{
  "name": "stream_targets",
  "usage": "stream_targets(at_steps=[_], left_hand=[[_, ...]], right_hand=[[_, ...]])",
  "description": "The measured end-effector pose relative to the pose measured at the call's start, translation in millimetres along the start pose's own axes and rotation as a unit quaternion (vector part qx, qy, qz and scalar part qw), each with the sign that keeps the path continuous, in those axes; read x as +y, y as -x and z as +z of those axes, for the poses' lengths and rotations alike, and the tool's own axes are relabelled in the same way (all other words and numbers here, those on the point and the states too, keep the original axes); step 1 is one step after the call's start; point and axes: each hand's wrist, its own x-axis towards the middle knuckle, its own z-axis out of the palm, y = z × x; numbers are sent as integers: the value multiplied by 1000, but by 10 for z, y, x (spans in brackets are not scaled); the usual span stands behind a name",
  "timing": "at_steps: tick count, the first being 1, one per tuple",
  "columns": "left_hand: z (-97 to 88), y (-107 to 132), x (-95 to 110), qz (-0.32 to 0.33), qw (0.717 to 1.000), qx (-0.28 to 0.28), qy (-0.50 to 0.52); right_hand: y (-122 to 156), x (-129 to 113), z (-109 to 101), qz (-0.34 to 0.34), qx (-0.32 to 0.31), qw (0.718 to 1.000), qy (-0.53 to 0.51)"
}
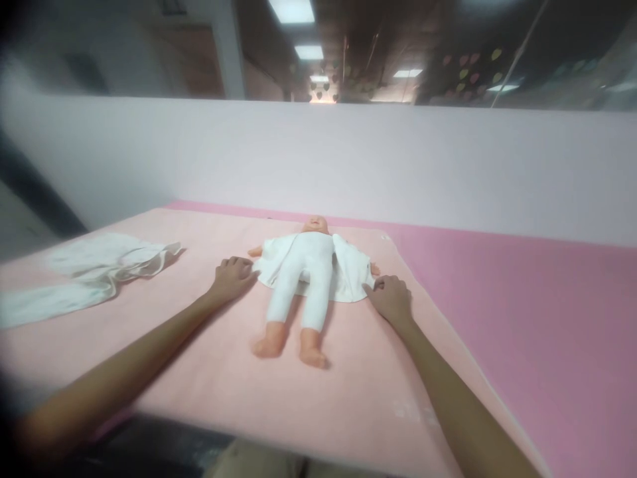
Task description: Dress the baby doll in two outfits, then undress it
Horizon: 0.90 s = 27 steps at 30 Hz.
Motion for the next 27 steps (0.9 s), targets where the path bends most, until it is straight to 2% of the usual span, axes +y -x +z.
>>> stream_targets(at_steps=[4, 6, 8, 11, 13, 16, 19, 21, 23, 27], left_hand=[[-4, -24, 10, -3, 998, 42, 36], [-36, -108, 88, 41, 994, 70, 67], [-80, -264, 262, 122, 984, 85, 98], [-93, -619, 717, 222, 963, 89, 127], [-20, -904, 1103, 281, 950, 48, 124], [217, -1337, 1664, 365, 924, -46, 104], [503, -1710, 2062, 384, 903, -169, 88], [660, -1905, 2213, 358, 894, -258, 81], [777, -2050, 2296, 341, 884, -309, 85], [934, -2204, 2364, 363, 861, -330, 132]], right_hand=[[17, -100, -15, 2, -2, 999, -43], [47, -137, -28, -1, 0, 997, -77], [80, -167, -41, 5, 3, 993, -116], [119, -208, -61, 26, 5, 984, -174], [136, -231, -71, 38, 7, 978, -207], [150, -253, -83, 44, 13, 968, -246], [157, -254, -85, 47, 9, 961, -274], [154, -242, -80, 53, 2, 956, -289], [146, -221, -68, 59, 0, 952, -299], [129, -171, -35, 65, 0, 946, -318]])
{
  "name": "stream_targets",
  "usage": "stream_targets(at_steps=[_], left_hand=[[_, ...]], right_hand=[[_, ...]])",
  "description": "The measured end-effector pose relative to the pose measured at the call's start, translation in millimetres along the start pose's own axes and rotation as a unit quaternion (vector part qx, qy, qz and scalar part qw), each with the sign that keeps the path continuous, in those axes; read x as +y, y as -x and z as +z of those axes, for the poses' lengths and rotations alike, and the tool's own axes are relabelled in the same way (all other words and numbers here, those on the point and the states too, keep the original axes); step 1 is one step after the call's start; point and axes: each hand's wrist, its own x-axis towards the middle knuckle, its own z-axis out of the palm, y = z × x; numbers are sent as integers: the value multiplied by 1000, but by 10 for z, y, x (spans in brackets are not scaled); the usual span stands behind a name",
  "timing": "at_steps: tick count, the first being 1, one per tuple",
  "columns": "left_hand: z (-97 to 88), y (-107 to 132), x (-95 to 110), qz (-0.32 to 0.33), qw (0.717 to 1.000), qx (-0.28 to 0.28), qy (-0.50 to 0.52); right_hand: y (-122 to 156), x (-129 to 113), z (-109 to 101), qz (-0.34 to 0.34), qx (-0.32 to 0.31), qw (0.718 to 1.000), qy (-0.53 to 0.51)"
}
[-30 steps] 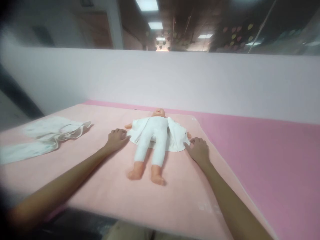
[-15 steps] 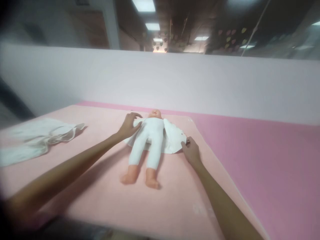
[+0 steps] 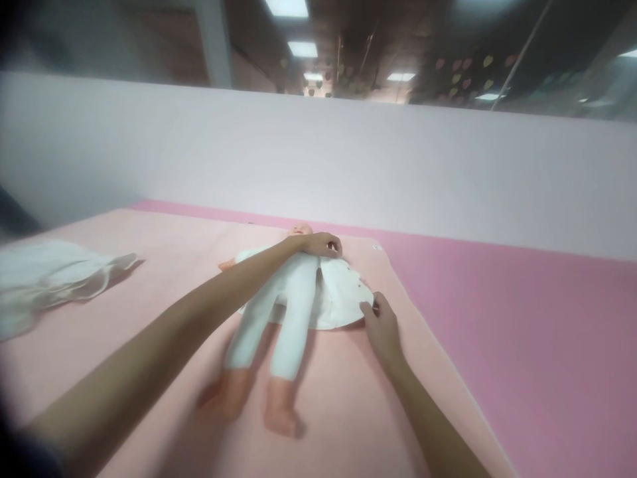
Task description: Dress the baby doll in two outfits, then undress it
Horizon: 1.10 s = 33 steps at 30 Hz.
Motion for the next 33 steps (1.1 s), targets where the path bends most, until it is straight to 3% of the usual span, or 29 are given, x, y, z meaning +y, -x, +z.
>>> stream_targets(at_steps=[4, 8, 14, 19, 24, 28, 33], left_hand=[[36, -70, -74, 43, 990, 58, 125], [36, -44, -130, 33, 956, 148, 251], [48, -15, -136, 98, 945, 187, 251], [3, 91, -60, 119, 956, 168, 211], [-202, 458, -4, 91, 984, 75, 133], [-324, 758, 53, 70, 994, -9, 78], [-386, 941, 114, 52, 999, -3, 4]], right_hand=[[-9, 26, -2, 24, 4, 1000, 0], [4, 15, -6, 32, 1, 999, 14], [131, -147, 71, -99, -3, 991, 89], [197, -316, 228, -224, -64, 963, 137], [259, -439, 408, -356, -125, 908, 183], [344, -478, 482, -370, -157, 893, 202], [387, -477, 468, -357, -153, 898, 210]])
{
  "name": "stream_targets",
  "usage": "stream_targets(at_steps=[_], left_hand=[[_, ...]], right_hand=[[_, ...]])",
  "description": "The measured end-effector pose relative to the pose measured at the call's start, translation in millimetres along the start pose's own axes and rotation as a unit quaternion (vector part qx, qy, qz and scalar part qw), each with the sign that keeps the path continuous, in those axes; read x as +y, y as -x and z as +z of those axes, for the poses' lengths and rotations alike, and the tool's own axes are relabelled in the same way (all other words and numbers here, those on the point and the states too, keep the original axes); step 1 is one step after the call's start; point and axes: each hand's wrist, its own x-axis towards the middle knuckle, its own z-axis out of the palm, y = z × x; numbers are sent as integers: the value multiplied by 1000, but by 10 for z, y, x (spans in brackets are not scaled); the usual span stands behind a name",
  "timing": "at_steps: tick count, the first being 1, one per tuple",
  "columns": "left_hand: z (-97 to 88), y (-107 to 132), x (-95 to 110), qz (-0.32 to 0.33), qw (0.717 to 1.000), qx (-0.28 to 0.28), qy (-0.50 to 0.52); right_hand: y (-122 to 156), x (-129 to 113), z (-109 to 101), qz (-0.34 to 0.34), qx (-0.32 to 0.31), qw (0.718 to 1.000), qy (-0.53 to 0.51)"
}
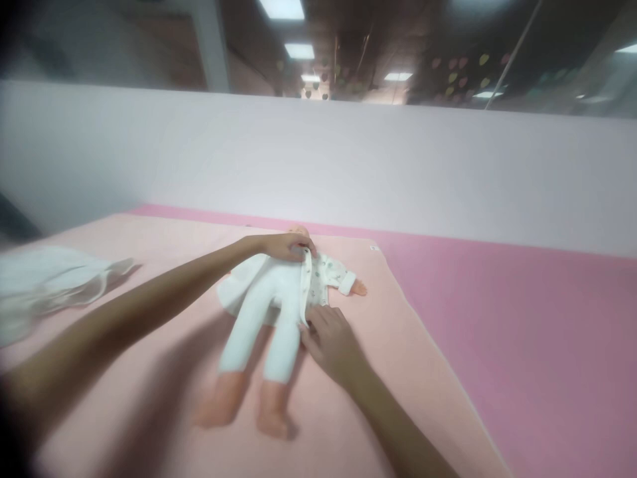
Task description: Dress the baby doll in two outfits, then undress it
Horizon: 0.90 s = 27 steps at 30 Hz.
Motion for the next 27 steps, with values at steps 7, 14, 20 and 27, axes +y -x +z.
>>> stream_targets(at_steps=[7, 14, 20, 27], left_hand=[[128, -215, -10, -3, 995, 99, 21], [457, -778, -24, 34, 991, 129, 14], [523, -959, -24, -19, 975, 95, -199], [556, -353, 564, -12, 957, 228, -176]], right_hand=[[12, 65, -75, 30, 79, 996, 26], [116, 504, -319, 234, 118, 962, 80], [195, 749, -408, 302, 66, 934, 176], [133, 579, -307, 101, 77, 985, 120]])
